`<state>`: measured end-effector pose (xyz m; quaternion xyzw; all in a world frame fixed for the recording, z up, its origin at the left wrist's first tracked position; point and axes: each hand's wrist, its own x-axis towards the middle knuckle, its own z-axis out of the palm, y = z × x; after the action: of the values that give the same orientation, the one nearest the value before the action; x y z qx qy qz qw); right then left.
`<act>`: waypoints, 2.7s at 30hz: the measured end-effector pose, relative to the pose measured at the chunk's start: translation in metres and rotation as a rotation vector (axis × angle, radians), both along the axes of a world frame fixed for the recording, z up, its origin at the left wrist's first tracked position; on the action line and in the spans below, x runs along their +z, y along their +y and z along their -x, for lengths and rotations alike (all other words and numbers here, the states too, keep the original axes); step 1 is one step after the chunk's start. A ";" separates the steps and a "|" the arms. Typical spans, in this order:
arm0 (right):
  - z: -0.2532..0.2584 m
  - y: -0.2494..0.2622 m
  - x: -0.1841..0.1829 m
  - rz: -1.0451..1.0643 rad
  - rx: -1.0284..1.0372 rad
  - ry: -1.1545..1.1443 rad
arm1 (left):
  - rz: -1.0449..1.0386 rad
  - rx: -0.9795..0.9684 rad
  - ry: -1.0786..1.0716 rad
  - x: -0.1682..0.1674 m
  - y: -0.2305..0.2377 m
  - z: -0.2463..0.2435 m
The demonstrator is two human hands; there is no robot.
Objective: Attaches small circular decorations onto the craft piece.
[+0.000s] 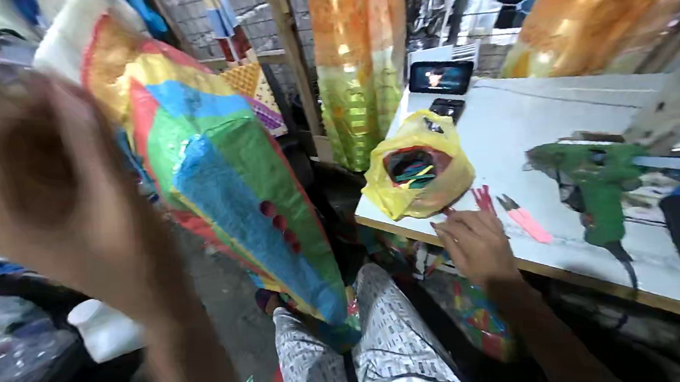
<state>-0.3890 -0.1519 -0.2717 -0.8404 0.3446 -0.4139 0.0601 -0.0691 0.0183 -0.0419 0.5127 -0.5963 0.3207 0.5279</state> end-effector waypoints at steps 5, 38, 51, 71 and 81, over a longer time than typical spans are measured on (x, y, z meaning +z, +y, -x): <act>-0.005 0.080 0.024 -0.564 0.280 -0.328 | -0.550 -0.386 0.079 -0.200 -0.002 0.152; 0.031 0.104 -0.171 -1.238 0.003 0.481 | -0.856 -0.411 1.133 -0.276 0.065 0.104; 0.097 0.062 0.076 -0.140 -0.242 -0.431 | -0.721 -0.409 1.097 -0.213 0.000 0.099; 0.117 -0.055 0.020 -0.604 -0.764 -0.377 | -0.676 -0.431 1.267 -0.216 -0.002 0.115; 0.119 -0.042 0.026 -0.659 -0.579 -0.836 | -0.654 -0.491 1.406 -0.211 -0.013 0.119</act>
<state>-0.5080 -0.1936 -0.2455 -0.4156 0.6165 -0.5803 0.3323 -0.1883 0.0054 -0.2530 0.5772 -0.2843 -0.3915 0.6578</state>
